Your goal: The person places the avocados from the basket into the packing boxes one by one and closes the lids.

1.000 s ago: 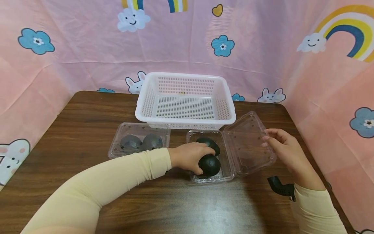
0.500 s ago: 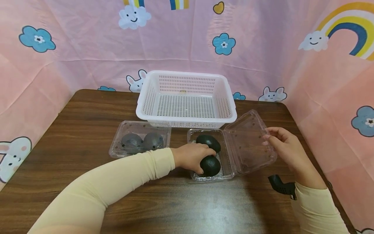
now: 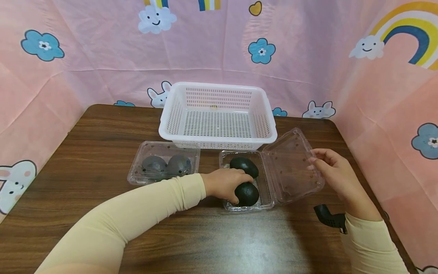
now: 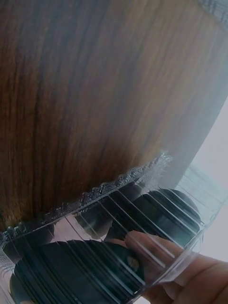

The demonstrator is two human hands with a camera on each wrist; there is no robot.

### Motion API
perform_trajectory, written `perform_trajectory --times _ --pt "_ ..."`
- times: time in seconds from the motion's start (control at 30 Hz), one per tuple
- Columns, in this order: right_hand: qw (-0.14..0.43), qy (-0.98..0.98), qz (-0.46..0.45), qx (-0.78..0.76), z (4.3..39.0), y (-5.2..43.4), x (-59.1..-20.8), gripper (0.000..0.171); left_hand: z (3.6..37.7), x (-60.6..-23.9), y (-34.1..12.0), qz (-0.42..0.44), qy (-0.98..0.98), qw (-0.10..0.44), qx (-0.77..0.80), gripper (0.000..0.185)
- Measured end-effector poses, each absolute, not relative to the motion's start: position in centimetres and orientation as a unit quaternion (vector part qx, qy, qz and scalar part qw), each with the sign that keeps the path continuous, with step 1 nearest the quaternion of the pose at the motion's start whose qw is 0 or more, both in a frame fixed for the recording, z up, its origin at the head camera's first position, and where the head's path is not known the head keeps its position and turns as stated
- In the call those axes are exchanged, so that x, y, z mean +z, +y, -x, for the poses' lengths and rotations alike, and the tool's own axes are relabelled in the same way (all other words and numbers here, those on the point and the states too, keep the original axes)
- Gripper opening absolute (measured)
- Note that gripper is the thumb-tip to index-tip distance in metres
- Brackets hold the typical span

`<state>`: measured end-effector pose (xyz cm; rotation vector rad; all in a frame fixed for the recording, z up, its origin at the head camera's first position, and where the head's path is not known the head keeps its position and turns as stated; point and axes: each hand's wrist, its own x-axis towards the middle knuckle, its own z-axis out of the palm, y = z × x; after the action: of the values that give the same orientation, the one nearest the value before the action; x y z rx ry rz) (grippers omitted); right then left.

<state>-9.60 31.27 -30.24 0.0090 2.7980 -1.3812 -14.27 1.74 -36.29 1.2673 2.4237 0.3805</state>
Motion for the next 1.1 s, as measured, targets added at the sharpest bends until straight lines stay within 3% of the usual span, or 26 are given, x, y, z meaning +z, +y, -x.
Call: perform_trajectory --times 1.1 --pt "0.018 0.885 -0.015 -0.465 8.6 31.0 -29.8 0.046 15.0 -33.7 0.3 -0.411 0.873 0.170 0.202 0.055"
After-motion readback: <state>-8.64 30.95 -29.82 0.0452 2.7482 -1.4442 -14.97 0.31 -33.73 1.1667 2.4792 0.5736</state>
